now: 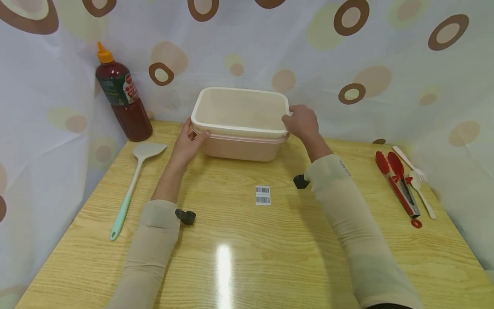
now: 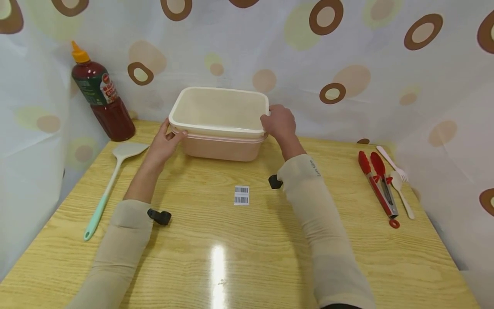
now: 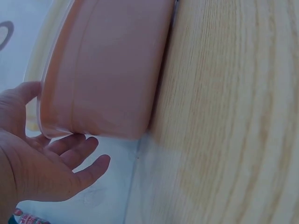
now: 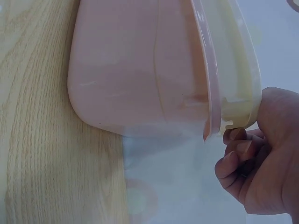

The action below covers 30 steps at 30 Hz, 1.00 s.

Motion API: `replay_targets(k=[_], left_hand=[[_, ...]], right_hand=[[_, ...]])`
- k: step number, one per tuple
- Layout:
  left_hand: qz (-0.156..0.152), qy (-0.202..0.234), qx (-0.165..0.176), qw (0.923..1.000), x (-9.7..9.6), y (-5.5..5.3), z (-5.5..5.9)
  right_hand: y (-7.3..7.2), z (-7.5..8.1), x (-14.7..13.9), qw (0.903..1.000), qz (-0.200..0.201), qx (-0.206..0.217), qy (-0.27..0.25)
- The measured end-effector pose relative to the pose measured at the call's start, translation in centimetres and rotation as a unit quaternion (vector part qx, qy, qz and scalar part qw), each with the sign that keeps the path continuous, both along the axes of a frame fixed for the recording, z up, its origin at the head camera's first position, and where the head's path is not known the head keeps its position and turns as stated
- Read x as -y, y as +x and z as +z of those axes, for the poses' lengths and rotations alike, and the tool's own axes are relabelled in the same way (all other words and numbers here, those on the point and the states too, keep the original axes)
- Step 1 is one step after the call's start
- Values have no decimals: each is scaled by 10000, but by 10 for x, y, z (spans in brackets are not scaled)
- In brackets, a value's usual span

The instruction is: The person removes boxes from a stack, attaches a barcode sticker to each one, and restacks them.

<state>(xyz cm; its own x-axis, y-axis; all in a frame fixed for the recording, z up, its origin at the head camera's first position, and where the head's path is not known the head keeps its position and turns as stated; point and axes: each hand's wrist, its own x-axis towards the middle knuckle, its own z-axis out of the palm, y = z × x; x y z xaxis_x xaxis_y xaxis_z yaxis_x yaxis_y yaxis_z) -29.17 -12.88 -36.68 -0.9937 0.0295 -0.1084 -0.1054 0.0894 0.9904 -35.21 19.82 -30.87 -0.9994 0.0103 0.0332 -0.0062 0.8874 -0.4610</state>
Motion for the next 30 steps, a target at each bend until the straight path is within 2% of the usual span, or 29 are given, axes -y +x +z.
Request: replay_targets(k=[2,7,16,20,25,30], left_hand=[[24,-33,-42,10000,1,-4,-7],[85,-13,-197,9998,1,-8,-15],[105,-52,-340,9994,1,-8,-17],[118,-78,-329,9994,2,-8,-17],[122,-153,-268,9994,1,-8,-16],[125,-79,-131,9998,-3,0,-3]], right_hand=[[0,-1,0,9999,28,-124,35],[-2,-4,-1,9994,1,-320,-98],[-3,-2,0,9978,-316,-86,-574],[-1,1,1,9985,-308,-54,-457],[-1,6,5,9995,-311,83,-49],[-1,10,10,9984,-250,356,367]])
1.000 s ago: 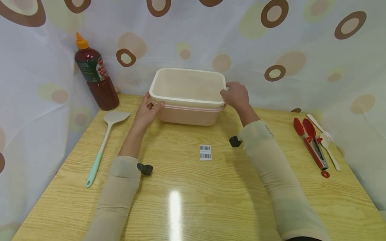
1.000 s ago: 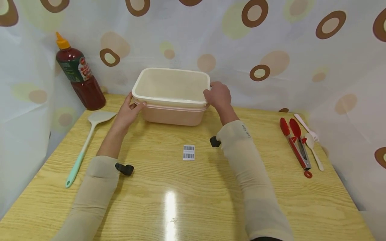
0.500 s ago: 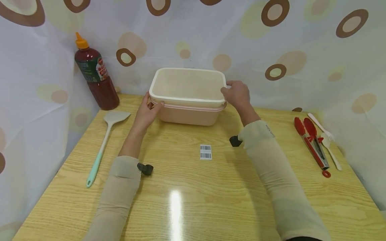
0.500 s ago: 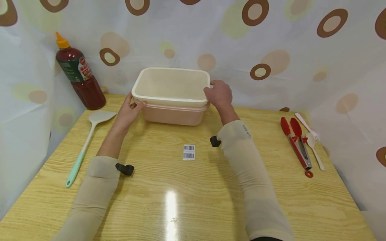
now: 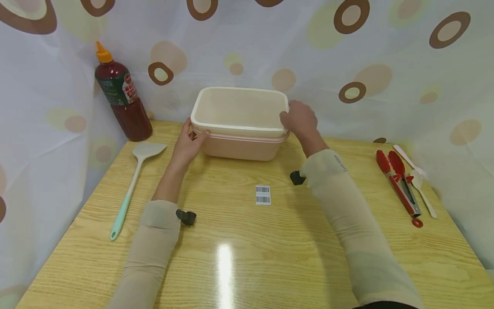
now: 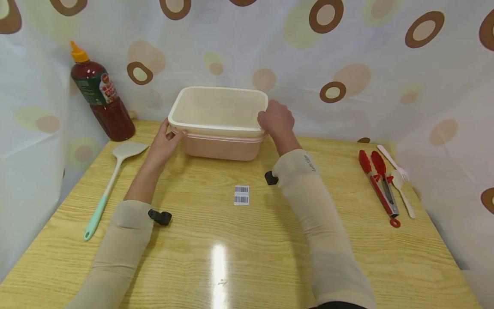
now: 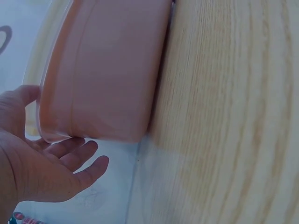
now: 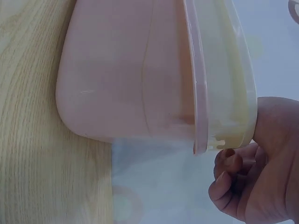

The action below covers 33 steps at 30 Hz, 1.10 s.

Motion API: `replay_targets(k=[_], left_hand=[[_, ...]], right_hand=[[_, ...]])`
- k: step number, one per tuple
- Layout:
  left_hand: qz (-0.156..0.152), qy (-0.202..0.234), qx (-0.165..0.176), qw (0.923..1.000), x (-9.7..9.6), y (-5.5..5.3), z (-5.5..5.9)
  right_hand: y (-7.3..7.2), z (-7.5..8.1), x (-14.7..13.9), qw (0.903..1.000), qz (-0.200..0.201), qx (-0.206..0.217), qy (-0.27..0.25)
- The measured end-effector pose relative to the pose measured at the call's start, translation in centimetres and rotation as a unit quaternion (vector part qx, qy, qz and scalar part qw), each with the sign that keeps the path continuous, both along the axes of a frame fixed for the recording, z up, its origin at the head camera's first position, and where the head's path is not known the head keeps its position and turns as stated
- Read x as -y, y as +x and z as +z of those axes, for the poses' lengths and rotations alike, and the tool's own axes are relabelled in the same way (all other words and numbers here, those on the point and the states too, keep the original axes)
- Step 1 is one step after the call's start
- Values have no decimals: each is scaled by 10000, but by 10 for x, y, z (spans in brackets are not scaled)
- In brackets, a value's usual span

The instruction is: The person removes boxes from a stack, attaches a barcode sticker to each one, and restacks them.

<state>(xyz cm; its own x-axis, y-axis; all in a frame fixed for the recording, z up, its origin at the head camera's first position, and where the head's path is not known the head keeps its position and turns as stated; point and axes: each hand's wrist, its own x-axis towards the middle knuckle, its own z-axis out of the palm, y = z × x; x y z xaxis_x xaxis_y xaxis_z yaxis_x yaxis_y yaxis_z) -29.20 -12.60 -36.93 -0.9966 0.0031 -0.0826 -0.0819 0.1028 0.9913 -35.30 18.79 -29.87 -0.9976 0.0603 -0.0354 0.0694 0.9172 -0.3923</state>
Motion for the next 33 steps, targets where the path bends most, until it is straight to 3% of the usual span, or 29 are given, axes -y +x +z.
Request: replay_targets(k=[4,7,18,21,23,28,30,33], left_hand=[[-28,-12,98,9999,-3,11,14],[-55,-39,103,9999,-4,14,16],[59,-37,-120,9999,2,-6,-11],[148,-107,-142,9997,2,-7,-14],[177,-131,-163,9996,2,-8,-15],[162,-70,-182,9997,1,-8,-14],[147,-33,-169,9997,1,-7,-13],[93,23,-110,9999,0,-4,-9]], right_hand=[[-2,2,1,9998,115,99,126],[-2,2,-1,9996,214,61,159],[-12,-4,-4,9966,638,-496,-167],[-16,-6,-3,9952,452,-477,-723],[-18,-8,-3,9894,225,-369,-1389],[-20,-13,-5,9570,-143,-235,-2888],[-19,-14,-6,9508,-142,-225,-3087],[-19,-16,-8,9490,-137,-185,-3145]])
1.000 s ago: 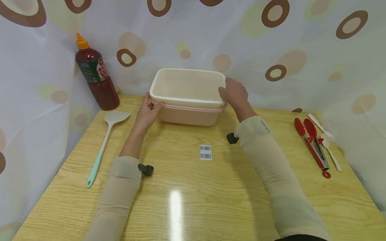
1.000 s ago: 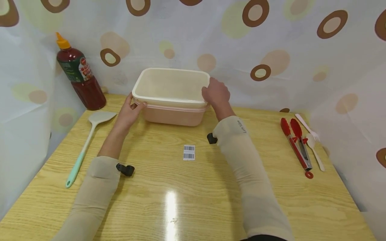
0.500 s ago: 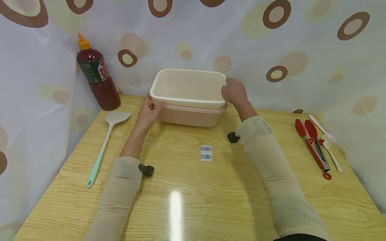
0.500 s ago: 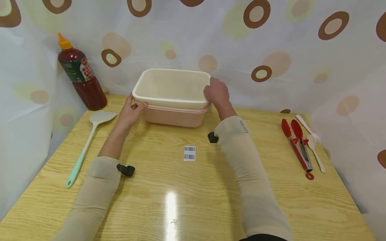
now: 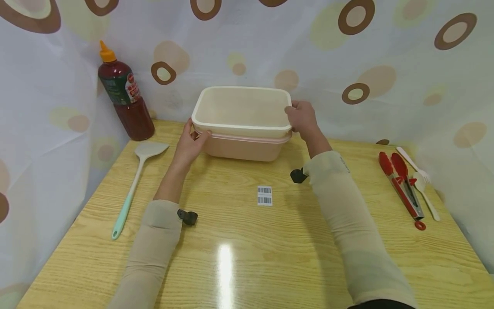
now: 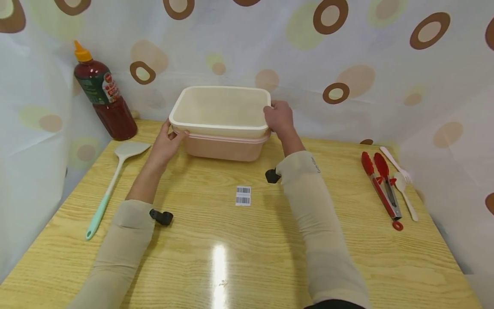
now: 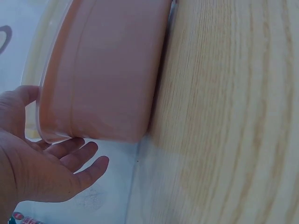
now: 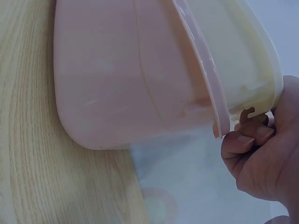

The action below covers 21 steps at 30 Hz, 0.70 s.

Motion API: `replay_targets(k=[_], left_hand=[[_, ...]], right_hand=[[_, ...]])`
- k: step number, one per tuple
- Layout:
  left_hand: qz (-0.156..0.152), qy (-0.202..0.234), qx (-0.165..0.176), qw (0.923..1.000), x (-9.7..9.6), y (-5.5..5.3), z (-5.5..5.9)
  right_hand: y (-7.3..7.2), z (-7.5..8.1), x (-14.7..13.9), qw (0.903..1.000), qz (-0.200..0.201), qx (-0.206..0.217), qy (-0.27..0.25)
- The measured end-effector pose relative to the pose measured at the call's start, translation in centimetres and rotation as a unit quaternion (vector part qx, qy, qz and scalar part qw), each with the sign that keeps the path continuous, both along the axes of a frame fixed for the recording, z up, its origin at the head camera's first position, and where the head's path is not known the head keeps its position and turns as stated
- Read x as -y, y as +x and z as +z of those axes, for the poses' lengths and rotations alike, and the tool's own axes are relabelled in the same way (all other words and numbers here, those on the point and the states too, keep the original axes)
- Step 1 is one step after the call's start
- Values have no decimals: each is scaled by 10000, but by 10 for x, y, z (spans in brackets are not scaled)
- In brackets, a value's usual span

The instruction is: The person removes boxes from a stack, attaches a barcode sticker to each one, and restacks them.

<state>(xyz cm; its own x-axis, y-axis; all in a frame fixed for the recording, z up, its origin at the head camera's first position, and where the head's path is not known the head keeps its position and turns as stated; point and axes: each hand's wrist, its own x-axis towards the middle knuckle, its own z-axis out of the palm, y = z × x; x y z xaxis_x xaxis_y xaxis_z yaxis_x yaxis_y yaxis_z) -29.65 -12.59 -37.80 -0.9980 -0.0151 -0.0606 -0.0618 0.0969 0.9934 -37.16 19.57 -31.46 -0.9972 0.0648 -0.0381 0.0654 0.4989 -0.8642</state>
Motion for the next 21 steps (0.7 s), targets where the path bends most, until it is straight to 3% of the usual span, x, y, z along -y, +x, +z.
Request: replay_targets(k=[6,16,21], left_hand=[[-90,57,152,9998,-4,18,23],[-89,15,74,9999,-4,16,21],[-179,49,52,9998,-3,14,20]], right_hand=[[-2,-1,-1,9999,-20,-49,-105],[-3,18,-1,9992,-22,-206,-335],[-1,32,-2,9964,0,-238,-808]])
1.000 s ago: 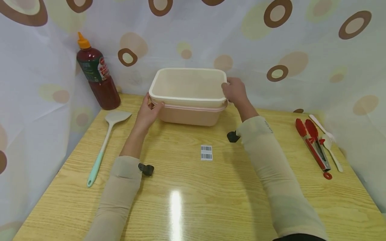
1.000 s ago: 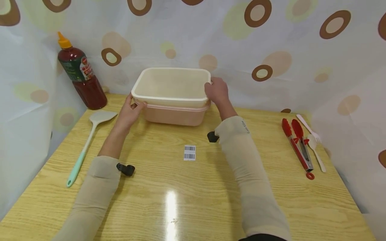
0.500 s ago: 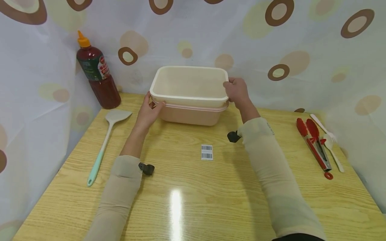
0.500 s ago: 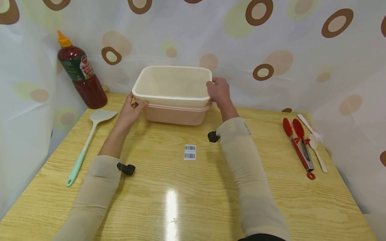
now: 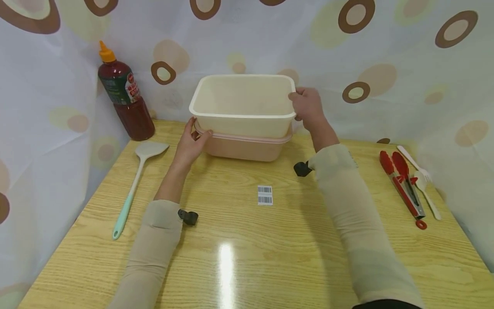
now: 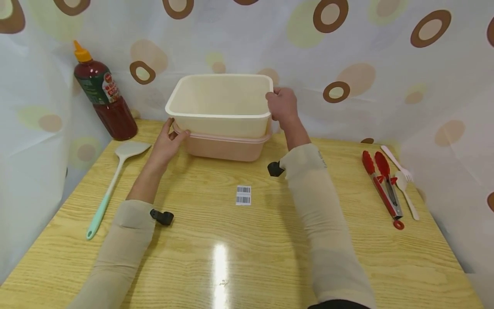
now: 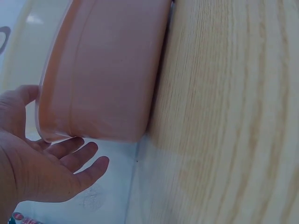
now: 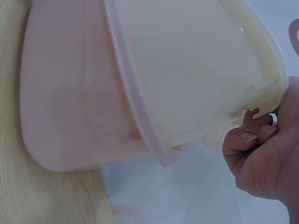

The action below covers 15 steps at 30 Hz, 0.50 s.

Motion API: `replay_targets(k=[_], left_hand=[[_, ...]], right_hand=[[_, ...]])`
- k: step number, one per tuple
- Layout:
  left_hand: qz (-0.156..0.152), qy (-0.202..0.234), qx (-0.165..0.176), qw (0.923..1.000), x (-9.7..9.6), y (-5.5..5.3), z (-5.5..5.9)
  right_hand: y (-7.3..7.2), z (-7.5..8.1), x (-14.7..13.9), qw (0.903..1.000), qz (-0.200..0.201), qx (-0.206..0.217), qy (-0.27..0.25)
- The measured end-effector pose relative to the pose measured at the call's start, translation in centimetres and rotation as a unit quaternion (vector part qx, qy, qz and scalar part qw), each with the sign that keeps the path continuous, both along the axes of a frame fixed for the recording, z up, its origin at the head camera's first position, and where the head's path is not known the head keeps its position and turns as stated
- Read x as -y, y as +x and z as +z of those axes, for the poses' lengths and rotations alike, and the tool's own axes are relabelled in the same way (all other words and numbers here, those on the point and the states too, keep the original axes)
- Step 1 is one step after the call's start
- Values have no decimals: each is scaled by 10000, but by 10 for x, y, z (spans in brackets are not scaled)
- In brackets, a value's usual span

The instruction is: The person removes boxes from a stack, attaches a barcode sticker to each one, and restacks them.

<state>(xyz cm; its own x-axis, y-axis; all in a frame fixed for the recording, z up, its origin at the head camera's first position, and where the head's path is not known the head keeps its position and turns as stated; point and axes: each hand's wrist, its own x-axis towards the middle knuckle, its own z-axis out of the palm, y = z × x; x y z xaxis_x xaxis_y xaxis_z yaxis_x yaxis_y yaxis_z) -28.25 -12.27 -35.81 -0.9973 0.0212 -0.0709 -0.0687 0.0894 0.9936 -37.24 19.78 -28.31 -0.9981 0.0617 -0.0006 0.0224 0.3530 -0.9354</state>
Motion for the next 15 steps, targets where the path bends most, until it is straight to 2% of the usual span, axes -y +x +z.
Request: replay_targets(k=[4,9,15], left_hand=[[-67,29,-58,10000,0,-3,-4],[-47,-48,-72,10000,1,-10,-16],[-1,-127,-102,9999,1,-16,-25]], right_hand=[[1,10,-4,9990,6,-82,-434],[4,25,-9,9978,-145,-110,-636],[7,46,-18,9904,-395,-132,-1317]])
